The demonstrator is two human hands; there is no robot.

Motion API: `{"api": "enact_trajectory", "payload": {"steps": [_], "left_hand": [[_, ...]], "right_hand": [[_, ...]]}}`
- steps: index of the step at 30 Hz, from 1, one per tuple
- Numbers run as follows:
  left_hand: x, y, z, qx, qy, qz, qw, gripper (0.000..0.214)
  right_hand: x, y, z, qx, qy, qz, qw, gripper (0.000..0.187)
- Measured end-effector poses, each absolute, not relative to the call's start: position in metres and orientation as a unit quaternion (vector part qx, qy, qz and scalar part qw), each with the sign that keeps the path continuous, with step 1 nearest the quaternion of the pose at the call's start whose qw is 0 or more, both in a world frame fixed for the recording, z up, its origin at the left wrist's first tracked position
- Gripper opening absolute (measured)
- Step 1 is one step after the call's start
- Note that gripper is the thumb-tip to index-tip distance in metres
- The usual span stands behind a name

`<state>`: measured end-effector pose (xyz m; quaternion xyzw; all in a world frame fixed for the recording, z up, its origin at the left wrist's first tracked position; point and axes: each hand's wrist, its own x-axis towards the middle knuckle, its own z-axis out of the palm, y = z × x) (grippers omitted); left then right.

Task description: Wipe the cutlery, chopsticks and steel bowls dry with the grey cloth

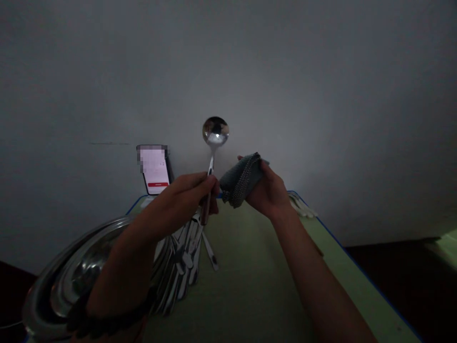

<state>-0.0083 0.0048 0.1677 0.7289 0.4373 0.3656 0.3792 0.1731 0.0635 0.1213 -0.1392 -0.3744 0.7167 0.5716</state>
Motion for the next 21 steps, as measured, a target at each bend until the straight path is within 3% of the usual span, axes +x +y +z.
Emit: {"api": "enact_trajectory", "payload": {"steps": [8,17,21], "left_hand": [[-0.008,0.001,0.168,0.727,0.471,0.288,0.408,0.031],[-0.009,0.008,0.161,0.808,0.493,0.202,0.253,0.04],[-0.009,0.01,0.157,0.825,0.48,0.197,0.222,0.042]], "right_hand": [[0.164,0.063,0.112,-0.09,-0.328,0.766,0.545,0.028],[0.151,0.054,0.119,-0.268,-0.47,0.58,0.609,0.028],[0.156,0.058,0.113,-0.354,-0.531,0.442,0.63,0.033]]}}
